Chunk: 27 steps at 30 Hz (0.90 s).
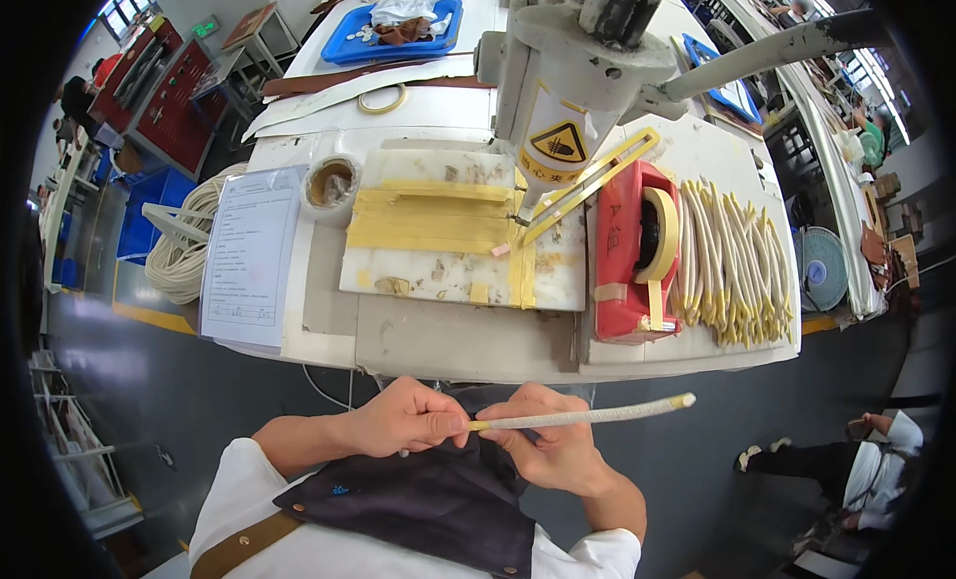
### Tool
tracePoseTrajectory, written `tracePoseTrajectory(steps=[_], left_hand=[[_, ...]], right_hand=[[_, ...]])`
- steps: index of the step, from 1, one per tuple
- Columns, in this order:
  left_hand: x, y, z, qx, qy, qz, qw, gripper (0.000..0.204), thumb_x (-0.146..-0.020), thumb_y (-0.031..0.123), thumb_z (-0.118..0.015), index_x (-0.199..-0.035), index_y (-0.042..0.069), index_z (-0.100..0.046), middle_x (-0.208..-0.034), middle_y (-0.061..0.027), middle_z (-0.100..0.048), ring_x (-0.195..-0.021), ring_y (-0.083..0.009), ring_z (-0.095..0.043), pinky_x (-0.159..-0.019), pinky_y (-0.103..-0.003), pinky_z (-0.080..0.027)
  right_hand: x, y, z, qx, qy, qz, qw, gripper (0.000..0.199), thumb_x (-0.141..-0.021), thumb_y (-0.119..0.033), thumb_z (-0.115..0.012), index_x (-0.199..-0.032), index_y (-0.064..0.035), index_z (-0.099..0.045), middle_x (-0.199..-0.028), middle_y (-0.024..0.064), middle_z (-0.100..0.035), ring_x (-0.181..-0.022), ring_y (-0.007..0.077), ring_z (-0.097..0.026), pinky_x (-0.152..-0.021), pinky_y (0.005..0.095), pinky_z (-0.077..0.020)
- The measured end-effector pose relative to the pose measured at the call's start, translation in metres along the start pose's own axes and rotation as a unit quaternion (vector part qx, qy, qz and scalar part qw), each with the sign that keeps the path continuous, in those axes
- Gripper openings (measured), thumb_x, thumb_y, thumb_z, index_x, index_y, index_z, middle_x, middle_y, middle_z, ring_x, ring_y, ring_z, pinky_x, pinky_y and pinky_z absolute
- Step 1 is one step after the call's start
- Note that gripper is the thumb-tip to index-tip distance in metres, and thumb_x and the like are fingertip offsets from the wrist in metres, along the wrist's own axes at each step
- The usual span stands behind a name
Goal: The person inserts a yellow plastic tip into the end of a white cable, then places the cable under a press machine to secure the tip. They repeat this process for multiple cables, stacking the finished units on the table.
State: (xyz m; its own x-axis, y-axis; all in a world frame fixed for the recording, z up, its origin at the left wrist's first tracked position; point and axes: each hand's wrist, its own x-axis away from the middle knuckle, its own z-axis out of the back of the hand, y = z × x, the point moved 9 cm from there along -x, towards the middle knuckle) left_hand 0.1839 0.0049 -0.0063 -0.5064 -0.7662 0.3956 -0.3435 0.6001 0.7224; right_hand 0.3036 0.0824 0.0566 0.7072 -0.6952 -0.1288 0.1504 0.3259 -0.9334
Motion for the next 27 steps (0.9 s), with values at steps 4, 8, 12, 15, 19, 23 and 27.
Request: tracePoseTrajectory(steps=[4,8,12,15,19,23,27], left_hand=[[-0.007,-0.018,-0.009,0.182,-0.086,0.060,0.978,0.037,-0.109,0.026,-0.057,-0.094,-0.006,-0.067,-0.058,0.0074,-0.039,-0.046,-0.0031,-0.026,-0.043,-0.023,-0.023],[-0.003,-0.022,-0.023,0.240,-0.145,0.095,0.955,0.038,-0.109,0.027,-0.057,-0.093,-0.006,-0.066,-0.058,0.0074,-0.038,-0.045,-0.0035,-0.026,-0.042,-0.024,-0.022],[0.007,0.006,-0.016,0.061,-0.012,-0.020,0.998,0.037,-0.109,0.030,-0.056,-0.096,-0.002,-0.067,-0.062,0.0078,-0.043,-0.048,-0.0023,-0.034,-0.042,-0.023,-0.024],[0.036,0.060,-0.015,-0.413,0.197,-0.359,0.813,0.021,-0.097,0.020,-0.074,-0.100,0.001,-0.067,-0.063,0.0014,-0.050,-0.049,-0.0096,-0.049,-0.042,-0.027,-0.037],[0.051,0.060,-0.032,-0.559,0.262,-0.478,0.625,0.023,-0.089,0.015,-0.081,-0.103,0.003,-0.068,-0.063,-0.0033,-0.052,-0.048,-0.0158,-0.053,-0.045,-0.029,-0.045],[0.034,0.049,-0.014,-0.404,0.177,-0.367,0.819,0.020,-0.096,0.019,-0.074,-0.104,0.001,-0.071,-0.063,-0.0024,-0.055,-0.048,-0.0107,-0.050,-0.045,-0.027,-0.042],[0.015,0.007,0.005,0.027,-0.045,0.018,0.998,0.029,-0.107,0.024,-0.059,-0.106,-0.001,-0.073,-0.068,0.0003,-0.062,-0.051,-0.0019,-0.045,-0.045,-0.021,-0.033]], right_hand=[[-0.005,-0.007,0.000,-0.028,-0.011,0.080,0.996,0.022,-0.076,-0.003,-0.087,-0.096,-0.0063,-0.080,-0.078,0.0058,-0.070,-0.061,0.0167,-0.065,-0.054,0.0301,-0.0504],[-0.013,-0.023,0.004,-0.038,-0.007,0.238,0.971,0.031,-0.070,-0.007,-0.092,-0.099,-0.0047,-0.081,-0.080,0.0048,-0.068,-0.067,0.0161,-0.064,-0.059,0.0280,-0.0514],[-0.008,0.010,0.016,-0.103,0.143,0.065,0.982,0.038,-0.068,-0.012,-0.095,-0.101,-0.0004,-0.081,-0.083,0.0057,-0.068,-0.070,0.0142,-0.061,-0.063,0.0260,-0.0502],[0.005,0.027,0.002,-0.143,0.106,0.018,0.984,0.039,-0.070,-0.011,-0.095,-0.103,0.0022,-0.080,-0.086,0.0087,-0.068,-0.070,0.0123,-0.061,-0.064,0.0247,-0.0482],[0.013,0.029,-0.021,-0.292,0.109,-0.008,0.950,0.028,-0.078,-0.006,-0.089,-0.104,0.0035,-0.079,-0.089,0.0084,-0.069,-0.075,0.0129,-0.064,-0.066,0.0244,-0.0477],[0.006,0.036,-0.043,-0.393,0.045,-0.028,0.918,0.018,-0.088,-0.008,-0.081,-0.102,0.0040,-0.077,-0.090,0.0092,-0.067,-0.074,0.0133,-0.064,-0.066,0.0253,-0.0489],[-0.012,0.023,-0.049,-0.467,-0.017,-0.029,0.884,0.022,-0.096,-0.018,-0.074,-0.101,0.0038,-0.074,-0.088,0.0100,-0.063,-0.069,0.0145,-0.058,-0.058,0.0273,-0.0468]])
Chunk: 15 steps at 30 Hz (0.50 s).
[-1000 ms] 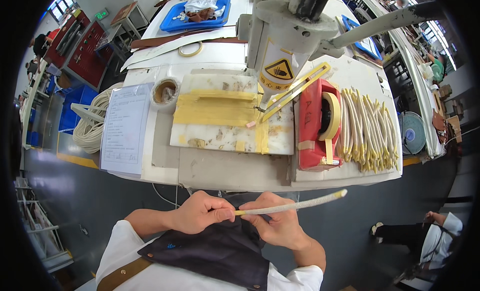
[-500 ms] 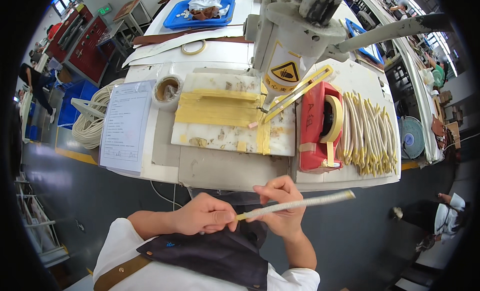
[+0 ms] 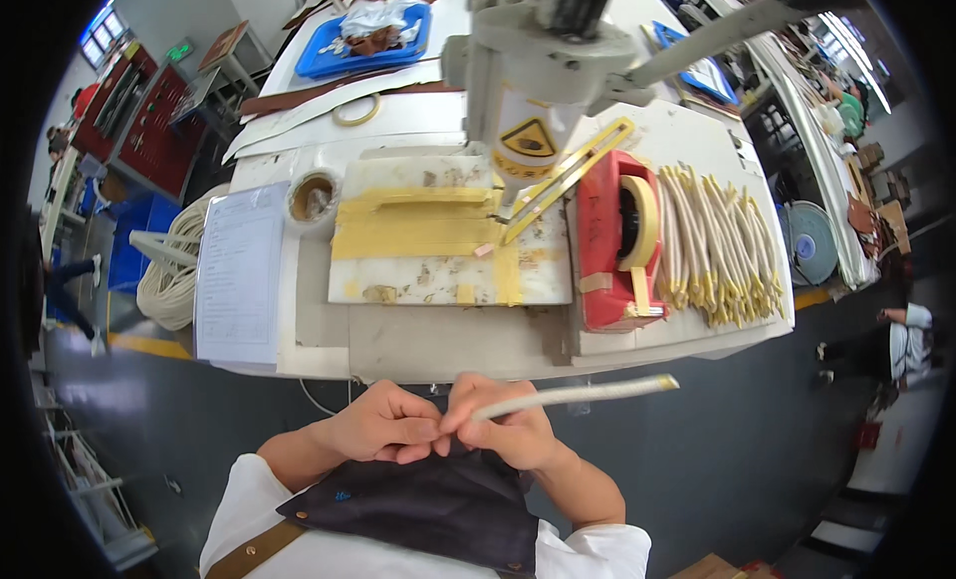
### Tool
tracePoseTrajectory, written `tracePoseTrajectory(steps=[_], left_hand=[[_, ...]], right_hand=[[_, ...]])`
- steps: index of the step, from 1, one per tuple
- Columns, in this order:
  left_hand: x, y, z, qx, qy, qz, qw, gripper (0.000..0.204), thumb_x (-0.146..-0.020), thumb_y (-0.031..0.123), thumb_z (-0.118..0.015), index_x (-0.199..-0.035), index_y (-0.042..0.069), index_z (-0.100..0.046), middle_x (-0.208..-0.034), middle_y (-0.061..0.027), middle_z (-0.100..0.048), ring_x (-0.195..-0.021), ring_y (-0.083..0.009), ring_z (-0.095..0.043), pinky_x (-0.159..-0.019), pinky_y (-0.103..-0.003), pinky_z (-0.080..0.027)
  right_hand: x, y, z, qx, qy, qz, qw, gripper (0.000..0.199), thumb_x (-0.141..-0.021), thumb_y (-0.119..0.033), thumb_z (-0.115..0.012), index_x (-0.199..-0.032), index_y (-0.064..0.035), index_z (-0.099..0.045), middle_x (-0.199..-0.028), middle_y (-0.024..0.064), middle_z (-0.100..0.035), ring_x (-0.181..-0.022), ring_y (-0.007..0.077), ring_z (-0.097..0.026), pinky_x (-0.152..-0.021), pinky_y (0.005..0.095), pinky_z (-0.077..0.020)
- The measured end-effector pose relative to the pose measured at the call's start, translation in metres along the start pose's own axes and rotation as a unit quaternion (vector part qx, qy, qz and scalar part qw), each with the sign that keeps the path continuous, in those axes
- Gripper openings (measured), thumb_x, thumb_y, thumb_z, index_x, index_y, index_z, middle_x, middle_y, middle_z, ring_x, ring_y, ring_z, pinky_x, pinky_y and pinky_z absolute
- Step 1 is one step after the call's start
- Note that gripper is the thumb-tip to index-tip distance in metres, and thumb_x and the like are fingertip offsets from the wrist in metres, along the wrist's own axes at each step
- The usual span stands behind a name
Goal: The person inserts a yellow plastic tip into the end of a white cable, then places the cable under a press machine to secure the tip. They repeat this process for multiple cables, stacking the finished units on the table.
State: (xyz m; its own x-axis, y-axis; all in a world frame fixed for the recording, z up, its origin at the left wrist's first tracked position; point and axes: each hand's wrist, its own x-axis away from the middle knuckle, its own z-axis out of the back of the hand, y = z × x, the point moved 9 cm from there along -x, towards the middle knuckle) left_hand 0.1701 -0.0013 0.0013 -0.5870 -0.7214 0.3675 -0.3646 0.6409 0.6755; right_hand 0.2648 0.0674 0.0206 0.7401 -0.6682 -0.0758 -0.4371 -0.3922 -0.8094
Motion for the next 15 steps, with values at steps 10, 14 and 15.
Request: tracePoseTrajectory(steps=[10,14,15], left_hand=[[0.039,0.009,0.051,-0.129,0.293,-0.191,0.928,0.026,-0.107,0.014,-0.057,-0.123,-0.003,-0.067,-0.087,-0.0067,-0.065,-0.055,-0.0047,-0.053,-0.047,-0.020,-0.040],[0.061,0.039,0.047,-0.350,0.407,-0.311,0.784,0.024,-0.097,0.004,-0.070,-0.121,0.001,-0.069,-0.088,-0.0065,-0.064,-0.063,-0.0081,-0.057,-0.052,-0.025,-0.045],[0.063,0.049,0.039,-0.436,0.427,-0.346,0.712,0.024,-0.095,0.003,-0.071,-0.119,0.002,-0.070,-0.088,-0.0070,-0.064,-0.064,-0.0093,-0.058,-0.053,-0.025,-0.046]], right_hand=[[-0.035,-0.048,0.037,0.177,0.128,0.075,0.973,0.029,-0.108,-0.019,-0.057,-0.115,0.0047,-0.072,-0.097,0.0055,-0.062,-0.075,0.0107,-0.059,-0.068,0.0244,-0.0494],[-0.053,-0.055,0.058,0.220,0.206,0.084,0.950,0.030,-0.103,-0.016,-0.067,-0.123,0.0063,-0.069,-0.090,0.0036,-0.067,-0.070,0.0085,-0.062,-0.063,0.0224,-0.0498],[-0.060,-0.055,0.065,0.251,0.228,0.066,0.938,0.031,-0.102,-0.015,-0.067,-0.124,0.0072,-0.068,-0.088,0.0033,-0.066,-0.068,0.0083,-0.061,-0.062,0.0223,-0.0501]])
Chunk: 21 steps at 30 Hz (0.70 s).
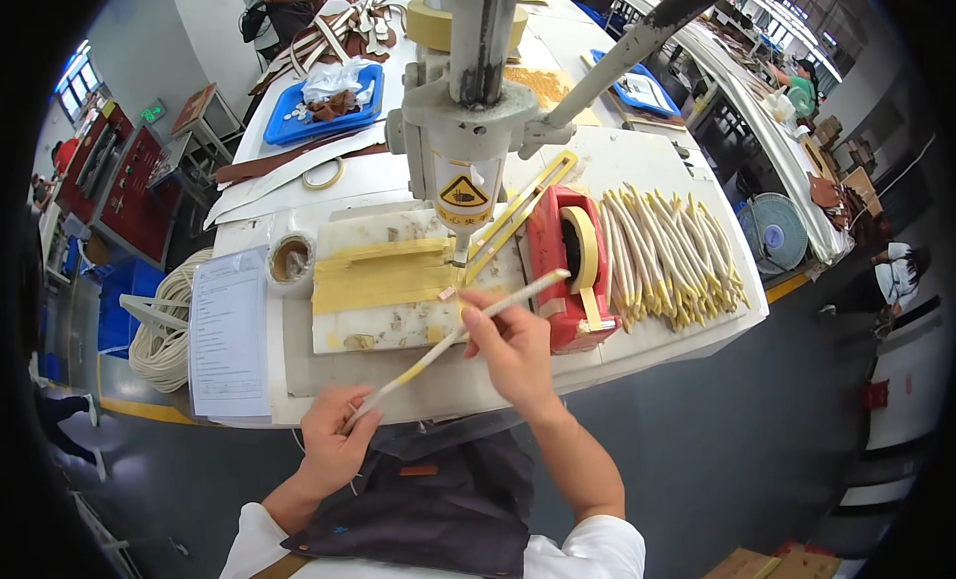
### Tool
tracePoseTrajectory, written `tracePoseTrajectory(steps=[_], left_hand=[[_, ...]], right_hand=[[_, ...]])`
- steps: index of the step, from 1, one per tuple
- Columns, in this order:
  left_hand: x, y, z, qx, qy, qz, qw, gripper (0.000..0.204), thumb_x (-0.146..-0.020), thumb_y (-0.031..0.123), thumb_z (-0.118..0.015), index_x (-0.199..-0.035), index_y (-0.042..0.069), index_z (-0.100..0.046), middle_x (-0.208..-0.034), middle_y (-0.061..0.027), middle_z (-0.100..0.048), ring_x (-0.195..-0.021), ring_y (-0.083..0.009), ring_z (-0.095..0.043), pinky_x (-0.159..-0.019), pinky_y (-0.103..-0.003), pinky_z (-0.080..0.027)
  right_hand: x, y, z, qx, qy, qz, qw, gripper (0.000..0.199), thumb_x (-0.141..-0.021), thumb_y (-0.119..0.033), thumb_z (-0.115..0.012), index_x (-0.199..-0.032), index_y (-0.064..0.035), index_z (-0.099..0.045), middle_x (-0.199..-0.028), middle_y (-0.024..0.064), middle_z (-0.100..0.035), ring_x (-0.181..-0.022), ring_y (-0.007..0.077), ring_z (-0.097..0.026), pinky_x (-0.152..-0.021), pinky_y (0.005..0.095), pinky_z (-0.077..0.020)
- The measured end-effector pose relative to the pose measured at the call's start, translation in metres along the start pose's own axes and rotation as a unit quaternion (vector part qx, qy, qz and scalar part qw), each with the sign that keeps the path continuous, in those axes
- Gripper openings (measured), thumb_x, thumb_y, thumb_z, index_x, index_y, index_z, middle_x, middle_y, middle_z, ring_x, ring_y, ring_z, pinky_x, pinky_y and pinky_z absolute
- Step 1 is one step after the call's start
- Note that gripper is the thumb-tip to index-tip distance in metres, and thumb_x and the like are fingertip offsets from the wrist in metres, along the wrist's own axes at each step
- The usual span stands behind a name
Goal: The person inserts a yellow plastic tip into the end of a white cable, then places the cable under a press machine to secure the tip. They repeat this process for multiple cables, stacking the finished units on the table.
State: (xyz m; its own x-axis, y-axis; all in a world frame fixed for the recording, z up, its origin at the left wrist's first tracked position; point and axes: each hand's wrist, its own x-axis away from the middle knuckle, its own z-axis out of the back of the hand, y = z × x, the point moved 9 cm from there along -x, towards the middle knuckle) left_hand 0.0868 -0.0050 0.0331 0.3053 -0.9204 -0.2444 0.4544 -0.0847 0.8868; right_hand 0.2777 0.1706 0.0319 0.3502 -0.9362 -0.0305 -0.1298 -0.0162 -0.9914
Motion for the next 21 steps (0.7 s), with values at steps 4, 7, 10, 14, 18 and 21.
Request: tracePoseTrajectory(steps=[4,7,10,14,18,21], left_hand=[[-0.030,0.020,-0.011,-0.130,0.025,-0.137,0.982,0.020,-0.090,0.003,-0.075,-0.110,0.004,-0.074,-0.089,-0.0099,-0.066,-0.066,-0.0193,-0.063,-0.056,-0.030,-0.049],[-0.049,0.009,-0.023,-0.172,0.020,-0.147,0.974,0.018,-0.089,0.006,-0.076,-0.107,0.004,-0.075,-0.090,-0.0101,-0.067,-0.068,-0.0250,-0.065,-0.059,-0.034,-0.052],[-0.060,0.003,-0.030,-0.190,0.013,-0.134,0.972,0.018,-0.090,0.009,-0.075,-0.108,0.005,-0.075,-0.090,-0.0090,-0.067,-0.071,-0.0263,-0.067,-0.061,-0.036,-0.053],[-0.074,-0.002,-0.031,-0.176,0.019,-0.121,0.977,0.016,-0.092,0.009,-0.073,-0.107,0.005,-0.075,-0.091,-0.0082,-0.065,-0.074,-0.0263,-0.068,-0.062,-0.038,-0.054],[-0.085,-0.005,-0.036,-0.193,0.006,-0.123,0.973,0.017,-0.092,0.008,-0.073,-0.108,0.005,-0.075,-0.093,-0.0080,-0.064,-0.075,-0.0269,-0.067,-0.063,-0.038,-0.053],[-0.090,-0.006,-0.041,-0.211,0.003,-0.145,0.967,0.017,-0.091,0.008,-0.073,-0.108,0.005,-0.074,-0.091,-0.0076,-0.064,-0.074,-0.0272,-0.067,-0.063,-0.038,-0.053]], right_hand=[[-0.032,0.006,0.012,0.160,0.066,-0.017,0.985,0.042,-0.097,-0.014,-0.072,-0.131,0.0104,-0.063,-0.077,0.0016,-0.066,-0.061,0.0063,-0.059,-0.056,0.0216,-0.0474],[-0.047,0.011,0.018,0.305,0.097,0.031,0.947,0.049,-0.094,-0.012,-0.073,-0.136,0.0098,-0.060,-0.068,0.0038,-0.065,-0.059,0.0072,-0.060,-0.056,0.0266,-0.0483],[-0.058,0.015,0.023,0.357,0.121,0.035,0.926,0.048,-0.093,-0.012,-0.073,-0.137,0.0059,-0.061,-0.069,0.0064,-0.067,-0.060,0.0094,-0.061,-0.058,0.0302,-0.0500],[-0.069,0.013,0.023,0.345,0.134,0.035,0.928,0.035,-0.093,-0.011,-0.073,-0.123,0.0049,-0.065,-0.069,0.0086,-0.067,-0.061,0.0144,-0.063,-0.062,0.0334,-0.0514],[-0.079,0.001,0.015,0.375,0.144,0.058,0.914,0.026,-0.092,-0.010,-0.073,-0.111,0.0047,-0.064,-0.070,0.0116,-0.068,-0.064,0.0267,-0.067,-0.067,0.0397,-0.0533],[-0.088,0.005,0.016,0.433,0.134,0.060,0.889,0.037,-0.091,-0.011,-0.074,-0.120,0.0059,-0.059,-0.083,0.0186,-0.068,-0.078,0.0365,-0.069,-0.074,0.0449,-0.0540]])
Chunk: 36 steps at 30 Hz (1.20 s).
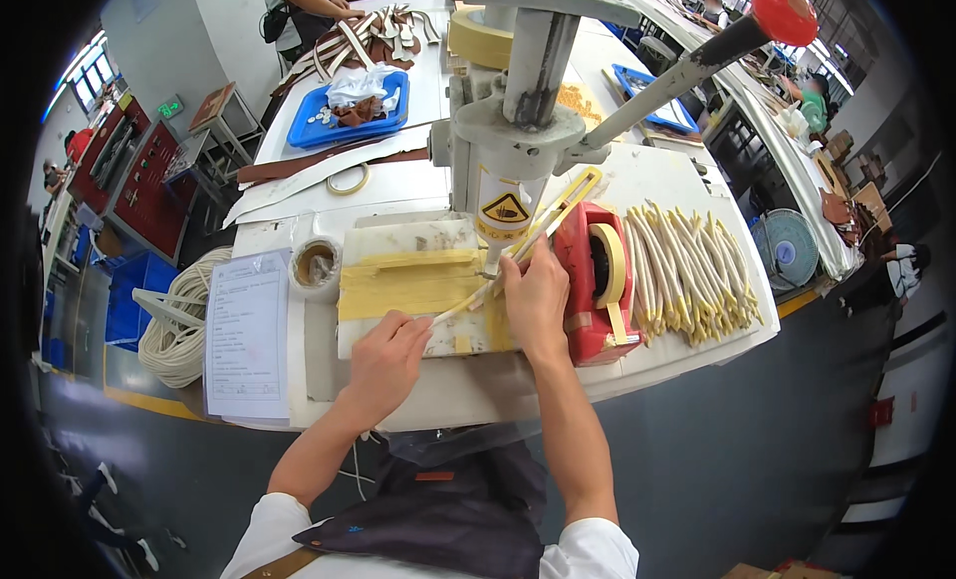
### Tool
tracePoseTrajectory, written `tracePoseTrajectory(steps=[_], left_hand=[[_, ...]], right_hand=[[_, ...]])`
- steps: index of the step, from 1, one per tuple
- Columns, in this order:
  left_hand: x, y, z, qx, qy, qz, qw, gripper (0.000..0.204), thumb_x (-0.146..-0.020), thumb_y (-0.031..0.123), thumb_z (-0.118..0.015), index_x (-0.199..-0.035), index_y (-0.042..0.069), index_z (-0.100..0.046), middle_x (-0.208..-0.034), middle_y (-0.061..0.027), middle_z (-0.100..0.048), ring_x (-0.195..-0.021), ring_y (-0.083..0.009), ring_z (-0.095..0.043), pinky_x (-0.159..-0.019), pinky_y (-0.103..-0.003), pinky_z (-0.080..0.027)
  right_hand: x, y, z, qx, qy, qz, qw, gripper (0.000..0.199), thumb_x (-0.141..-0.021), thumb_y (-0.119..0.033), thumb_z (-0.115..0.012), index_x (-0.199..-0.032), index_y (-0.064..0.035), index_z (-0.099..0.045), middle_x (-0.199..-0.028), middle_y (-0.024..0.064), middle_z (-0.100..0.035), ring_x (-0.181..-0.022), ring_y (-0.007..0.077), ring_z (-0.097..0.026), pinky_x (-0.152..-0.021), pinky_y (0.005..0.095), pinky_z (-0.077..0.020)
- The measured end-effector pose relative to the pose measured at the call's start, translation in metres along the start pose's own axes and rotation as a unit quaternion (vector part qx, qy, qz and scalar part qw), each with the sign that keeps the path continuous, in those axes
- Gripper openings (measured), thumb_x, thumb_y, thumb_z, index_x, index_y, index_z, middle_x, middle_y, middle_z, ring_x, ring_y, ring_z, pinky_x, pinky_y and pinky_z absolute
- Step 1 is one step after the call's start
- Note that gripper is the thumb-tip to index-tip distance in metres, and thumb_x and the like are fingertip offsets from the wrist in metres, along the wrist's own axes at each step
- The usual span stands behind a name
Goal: The person inserts a yellow plastic tip into the end of a white cable, then places the cable under a press machine to secure the tip. They repeat this process for multiple cables, stacking the finished units on the table.
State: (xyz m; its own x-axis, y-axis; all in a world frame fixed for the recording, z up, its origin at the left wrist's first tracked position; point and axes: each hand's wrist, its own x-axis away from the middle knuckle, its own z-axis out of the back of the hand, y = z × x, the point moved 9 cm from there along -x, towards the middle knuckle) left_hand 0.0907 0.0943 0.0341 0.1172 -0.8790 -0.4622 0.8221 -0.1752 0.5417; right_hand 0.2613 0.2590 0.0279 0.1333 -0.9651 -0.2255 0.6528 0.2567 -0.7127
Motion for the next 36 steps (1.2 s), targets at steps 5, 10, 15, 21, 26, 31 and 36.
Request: tracePoseTrajectory(steps=[5,10,15,21,26,31,36], left_hand=[[-0.002,-0.003,-0.006,-0.013,-0.015,-0.023,1.000,0.021,-0.089,0.007,-0.074,-0.110,0.006,-0.074,-0.089,-0.0064,-0.063,-0.073,-0.0258,-0.066,-0.062,-0.038,-0.053],[-0.004,0.002,-0.006,-0.048,-0.028,-0.046,0.997,0.020,-0.088,0.008,-0.072,-0.108,0.007,-0.073,-0.088,-0.0037,-0.061,-0.076,-0.0206,-0.067,-0.060,-0.035,-0.055],[-0.005,0.001,-0.007,-0.017,-0.022,-0.066,0.997,0.023,-0.089,0.006,-0.073,-0.112,0.004,-0.072,-0.087,-0.0073,-0.058,-0.070,-0.0246,-0.063,-0.060,-0.036,-0.052],[-0.011,-0.001,-0.020,0.009,-0.053,-0.080,0.995,0.024,-0.090,0.004,-0.070,-0.114,0.000,-0.068,-0.088,-0.0085,-0.052,-0.067,-0.0252,-0.060,-0.059,-0.038,-0.051],[-0.014,-0.005,-0.037,-0.002,-0.103,-0.065,0.992,0.018,-0.093,0.005,-0.067,-0.110,0.000,-0.065,-0.090,-0.0098,-0.052,-0.072,-0.0261,-0.061,-0.062,-0.038,-0.051],[-0.024,-0.007,-0.045,0.029,-0.112,-0.055,0.992,0.014,-0.095,0.007,-0.064,-0.107,0.000,-0.063,-0.091,-0.0113,-0.052,-0.073,-0.0292,-0.062,-0.063,-0.041,-0.052],[-0.034,-0.005,-0.045,0.080,-0.120,-0.042,0.989,0.006,-0.091,0.002,-0.062,-0.094,-0.001,-0.058,-0.092,-0.0152,-0.054,-0.074,-0.0342,-0.064,-0.064,-0.043,-0.054]], right_hand=[[0.002,-0.001,-0.002,0.089,0.021,0.026,0.995,0.036,-0.095,-0.014,-0.070,-0.123,0.0064,-0.059,-0.113,0.0249,-0.064,-0.097,0.0405,-0.068,-0.084,0.0474,-0.0552],[0.004,0.001,-0.013,0.082,0.033,0.097,0.991,0.029,-0.097,-0.013,-0.064,-0.119,0.0063,-0.062,-0.125,0.0261,-0.062,-0.105,0.0441,-0.066,-0.089,0.0485,-0.0567],[0.005,-0.003,-0.016,0.097,0.051,0.091,0.990,0.023,-0.097,-0.006,-0.060,-0.116,0.0064,-0.062,-0.128,0.0261,-0.062,-0.105,0.0445,-0.066,-0.088,0.0491,-0.0571],[0.005,-0.008,-0.014,0.085,0.040,0.103,0.990,0.023,-0.095,-0.002,-0.058,-0.117,0.0046,-0.063,-0.132,0.0246,-0.060,-0.105,0.0445,-0.066,-0.086,0.0501,-0.0569],[0.007,-0.007,-0.010,0.066,0.069,0.107,0.990,0.017,-0.097,-0.006,-0.059,-0.109,0.0038,-0.065,-0.108,0.0241,-0.063,-0.096,0.0465,-0.064,-0.082,0.0517,-0.0510],[0.005,-0.007,-0.012,0.084,0.055,0.087,0.991,0.016,-0.097,-0.008,-0.060,-0.103,0.0054,-0.066,-0.104,0.0244,-0.064,-0.092,0.0465,-0.063,-0.080,0.0513,-0.0500],[0.004,-0.007,-0.012,0.090,0.047,0.075,0.992,0.016,-0.097,-0.008,-0.061,-0.099,0.0060,-0.066,-0.101,0.0244,-0.064,-0.092,0.0467,-0.063,-0.080,0.0515,-0.0497]])
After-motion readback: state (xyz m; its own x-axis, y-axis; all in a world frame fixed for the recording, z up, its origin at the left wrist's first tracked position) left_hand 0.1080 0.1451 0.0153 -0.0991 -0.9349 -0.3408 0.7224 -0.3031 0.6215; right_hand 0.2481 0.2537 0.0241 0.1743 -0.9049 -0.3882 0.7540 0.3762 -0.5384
